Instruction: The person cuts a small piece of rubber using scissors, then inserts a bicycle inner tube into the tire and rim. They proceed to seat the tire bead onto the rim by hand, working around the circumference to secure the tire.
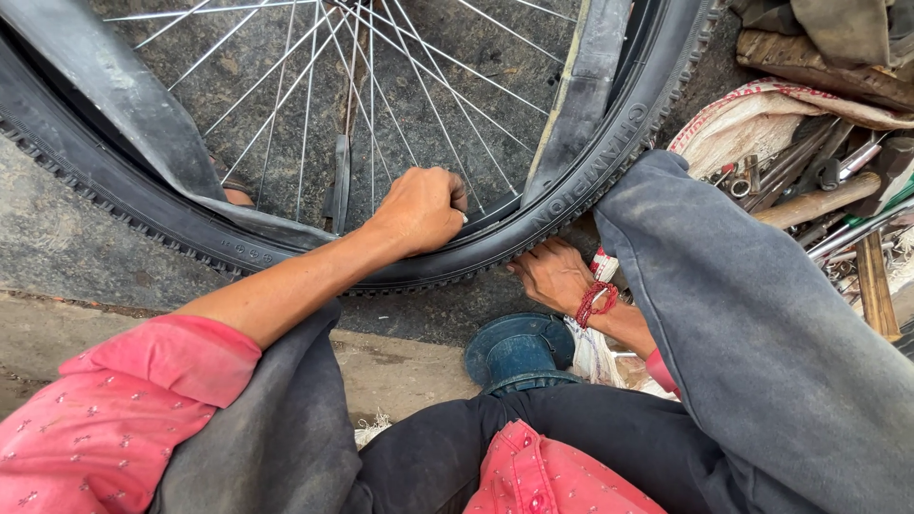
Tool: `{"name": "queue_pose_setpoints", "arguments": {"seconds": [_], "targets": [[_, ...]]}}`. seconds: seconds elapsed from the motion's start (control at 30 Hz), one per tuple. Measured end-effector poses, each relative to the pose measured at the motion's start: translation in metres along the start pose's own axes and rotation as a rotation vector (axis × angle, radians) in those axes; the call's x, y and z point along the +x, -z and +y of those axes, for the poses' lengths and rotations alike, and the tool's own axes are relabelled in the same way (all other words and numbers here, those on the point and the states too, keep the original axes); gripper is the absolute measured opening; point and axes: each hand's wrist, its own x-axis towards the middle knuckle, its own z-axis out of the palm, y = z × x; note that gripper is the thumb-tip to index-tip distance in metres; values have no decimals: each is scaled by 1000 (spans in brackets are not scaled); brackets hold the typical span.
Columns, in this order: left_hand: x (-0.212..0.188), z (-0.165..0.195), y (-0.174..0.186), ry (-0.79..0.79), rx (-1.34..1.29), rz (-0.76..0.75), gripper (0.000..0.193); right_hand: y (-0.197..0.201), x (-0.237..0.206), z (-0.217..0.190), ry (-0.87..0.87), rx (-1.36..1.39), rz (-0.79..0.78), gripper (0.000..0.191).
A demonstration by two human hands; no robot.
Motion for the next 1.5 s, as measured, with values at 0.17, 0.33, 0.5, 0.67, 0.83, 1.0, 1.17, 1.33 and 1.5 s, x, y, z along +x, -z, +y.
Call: {"name": "queue_pose_setpoints", "arguments": {"seconds": [0.17,0.33,0.5,0.67,0.83,1.0,1.17,1.33,1.5], "targets": [[1,-2,-1,-145,153,-9,13,0,-1,1,31,-7,20,14],[-2,1,-2,-117,250,-86,21,0,-1,2,13,2,-15,13],[-9,7,2,-126,285,-76,27,-1,-1,2,22,-2,-32,13],[-13,11,0,-135,301,-13,28,-2,-2,1,-14,-1,-87,14],[-9,8,-4,-146,260,27,28,-3,-3,3,-7,28,-68,15],[-4,6,1,-45,49,-57,22,-4,-5,4,-13,39,-62,15],[-3,10,5,121,-341,-42,37,-6,-8,5,-16,42,-42,17],[-3,13,4,68,-81,-12,41,-9,-11,8,-41,53,-59,17],[-4,17,5,98,-137,-33,39,-10,-12,11,-37,53,-55,17]]}}
